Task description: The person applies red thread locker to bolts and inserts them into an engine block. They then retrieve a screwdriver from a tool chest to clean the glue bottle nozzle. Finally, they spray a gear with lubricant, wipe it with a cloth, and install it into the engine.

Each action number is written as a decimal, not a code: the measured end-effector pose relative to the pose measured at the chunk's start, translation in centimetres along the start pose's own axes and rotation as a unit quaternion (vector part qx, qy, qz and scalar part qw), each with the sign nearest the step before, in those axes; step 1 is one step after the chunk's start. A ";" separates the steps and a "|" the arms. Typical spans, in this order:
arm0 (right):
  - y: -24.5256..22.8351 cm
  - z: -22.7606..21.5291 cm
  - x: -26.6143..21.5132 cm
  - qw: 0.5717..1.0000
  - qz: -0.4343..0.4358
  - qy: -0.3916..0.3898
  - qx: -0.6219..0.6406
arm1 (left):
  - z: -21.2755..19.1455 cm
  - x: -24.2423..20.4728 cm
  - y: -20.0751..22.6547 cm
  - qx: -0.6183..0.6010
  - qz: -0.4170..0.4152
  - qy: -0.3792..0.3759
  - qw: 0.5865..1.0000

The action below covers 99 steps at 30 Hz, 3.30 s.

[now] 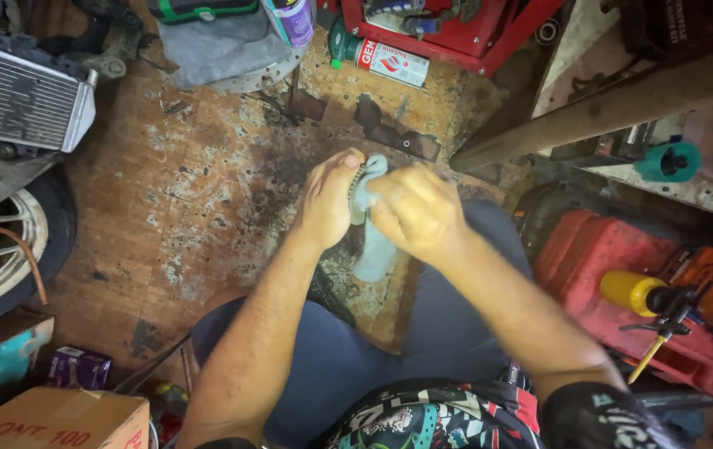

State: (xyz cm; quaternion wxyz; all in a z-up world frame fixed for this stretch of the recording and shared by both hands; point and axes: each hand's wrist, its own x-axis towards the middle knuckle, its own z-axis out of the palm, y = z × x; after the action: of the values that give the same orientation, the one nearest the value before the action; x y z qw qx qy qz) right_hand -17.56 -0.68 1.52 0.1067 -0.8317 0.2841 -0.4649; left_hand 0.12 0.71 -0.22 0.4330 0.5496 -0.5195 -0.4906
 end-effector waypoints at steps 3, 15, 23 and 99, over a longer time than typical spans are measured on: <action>-1.3 0.8 -0.2 0.989 0.136 0.052 0.036 | 0.1 -0.1 0.4 0.003 0.051 0.022 0.998; -2.4 2.4 -4.2 0.580 0.500 0.129 0.629 | 1.1 -0.4 0.9 0.204 0.223 0.132 0.944; -0.2 2.4 -6.1 0.528 0.438 0.224 0.692 | 0.4 -1.6 4.0 0.110 0.078 -0.012 0.991; 0.2 0.1 -2.9 0.575 0.410 0.219 0.673 | 4.1 -0.3 1.2 -0.027 -0.063 0.036 0.997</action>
State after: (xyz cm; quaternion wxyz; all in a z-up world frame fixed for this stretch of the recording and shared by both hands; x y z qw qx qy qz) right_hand -18.74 0.80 -0.62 0.7497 -0.1885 0.2149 -0.5968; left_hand -4.11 1.06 0.44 0.4346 0.5867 -0.4540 -0.5107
